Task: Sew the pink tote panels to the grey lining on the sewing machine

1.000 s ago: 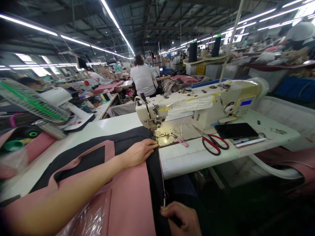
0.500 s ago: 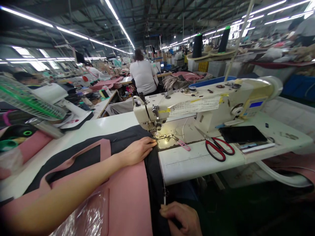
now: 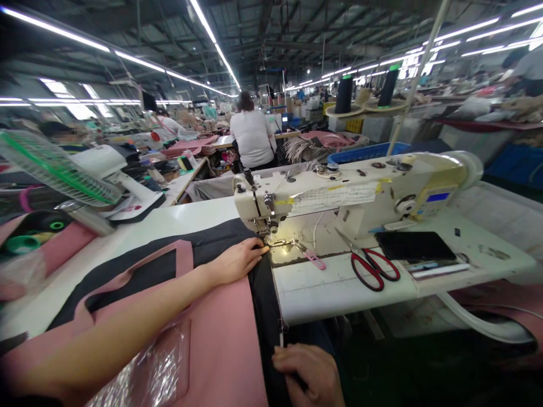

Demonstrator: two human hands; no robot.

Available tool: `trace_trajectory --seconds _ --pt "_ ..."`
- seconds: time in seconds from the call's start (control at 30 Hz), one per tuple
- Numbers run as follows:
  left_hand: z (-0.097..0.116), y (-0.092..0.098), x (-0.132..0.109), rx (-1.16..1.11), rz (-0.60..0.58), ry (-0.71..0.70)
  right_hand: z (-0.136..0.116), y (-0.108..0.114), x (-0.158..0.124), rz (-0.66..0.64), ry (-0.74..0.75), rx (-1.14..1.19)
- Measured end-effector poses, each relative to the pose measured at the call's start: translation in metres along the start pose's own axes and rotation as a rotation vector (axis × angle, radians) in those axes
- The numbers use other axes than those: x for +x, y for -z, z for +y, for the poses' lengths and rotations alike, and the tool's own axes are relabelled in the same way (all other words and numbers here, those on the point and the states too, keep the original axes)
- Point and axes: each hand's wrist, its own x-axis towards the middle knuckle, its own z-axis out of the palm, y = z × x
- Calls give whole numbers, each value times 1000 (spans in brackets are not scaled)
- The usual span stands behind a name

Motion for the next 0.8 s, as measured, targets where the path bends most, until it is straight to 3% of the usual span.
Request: trace_trajectory --seconds 0.8 --pt "2 2 3 82 -59 28 4 6 1 -62 -54 25"
